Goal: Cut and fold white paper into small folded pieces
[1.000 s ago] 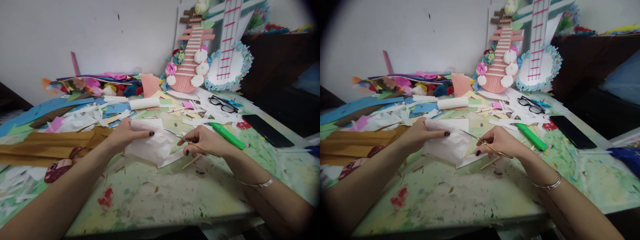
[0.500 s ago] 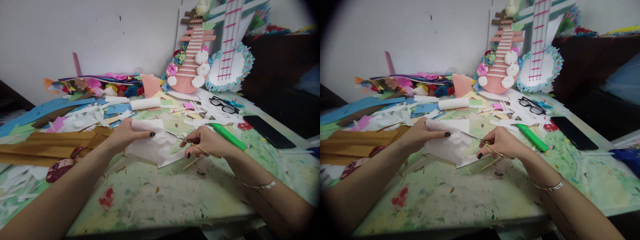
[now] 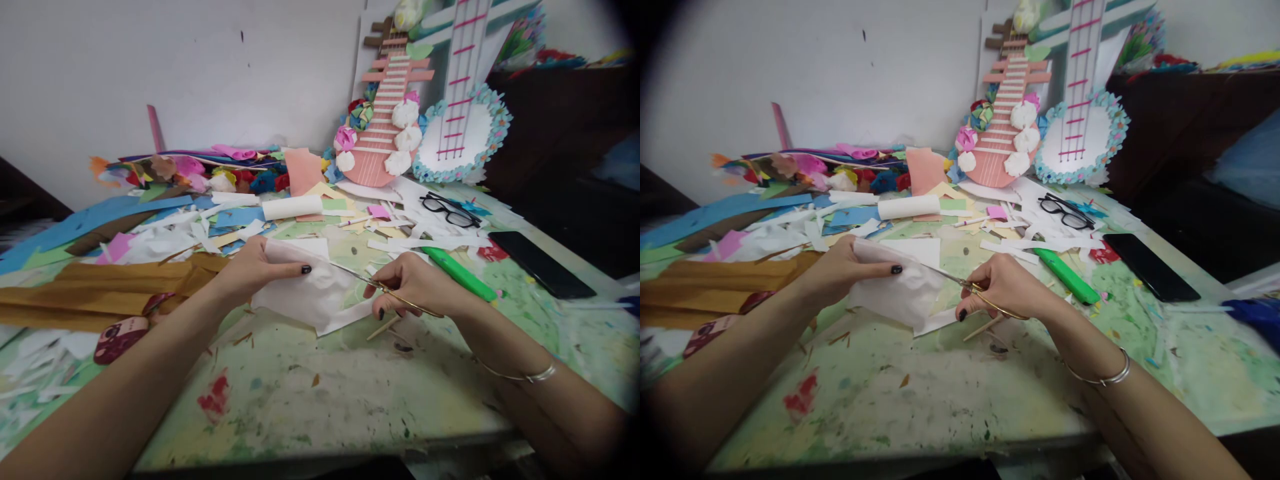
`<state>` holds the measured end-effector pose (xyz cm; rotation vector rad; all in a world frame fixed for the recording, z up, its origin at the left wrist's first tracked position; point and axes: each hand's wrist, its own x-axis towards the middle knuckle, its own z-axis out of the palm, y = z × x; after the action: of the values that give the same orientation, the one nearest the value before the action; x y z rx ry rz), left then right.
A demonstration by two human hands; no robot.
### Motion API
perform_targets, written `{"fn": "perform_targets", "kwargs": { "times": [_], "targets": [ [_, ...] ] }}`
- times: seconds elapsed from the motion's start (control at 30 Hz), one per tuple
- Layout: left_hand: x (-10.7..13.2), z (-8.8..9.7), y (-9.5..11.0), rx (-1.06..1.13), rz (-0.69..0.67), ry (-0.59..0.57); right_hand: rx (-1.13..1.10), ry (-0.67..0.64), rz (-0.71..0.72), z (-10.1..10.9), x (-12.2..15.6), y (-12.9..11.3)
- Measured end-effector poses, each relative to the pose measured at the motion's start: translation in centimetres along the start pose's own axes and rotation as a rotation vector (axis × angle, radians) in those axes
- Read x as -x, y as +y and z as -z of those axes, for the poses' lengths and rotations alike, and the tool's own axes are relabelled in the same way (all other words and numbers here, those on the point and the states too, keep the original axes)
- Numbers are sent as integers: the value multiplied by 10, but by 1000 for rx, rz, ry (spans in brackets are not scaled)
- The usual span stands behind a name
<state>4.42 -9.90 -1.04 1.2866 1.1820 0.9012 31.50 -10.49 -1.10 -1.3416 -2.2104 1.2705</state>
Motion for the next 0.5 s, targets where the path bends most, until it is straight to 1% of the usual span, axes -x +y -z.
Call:
{"fn": "perform_targets", "kwargs": {
  "times": [0.2, 0.37, 0.5],
  "targets": [
    [1, 0, 1, -38, 0, 0, 80, 17, 76, 0, 0, -1],
    [1, 0, 0, -66, -1, -25, 32, -19, 90, -3, -2, 3],
    [1, -1, -2, -47, -4, -41, 11, -22, 107, -6, -4, 6]
  ]
}}
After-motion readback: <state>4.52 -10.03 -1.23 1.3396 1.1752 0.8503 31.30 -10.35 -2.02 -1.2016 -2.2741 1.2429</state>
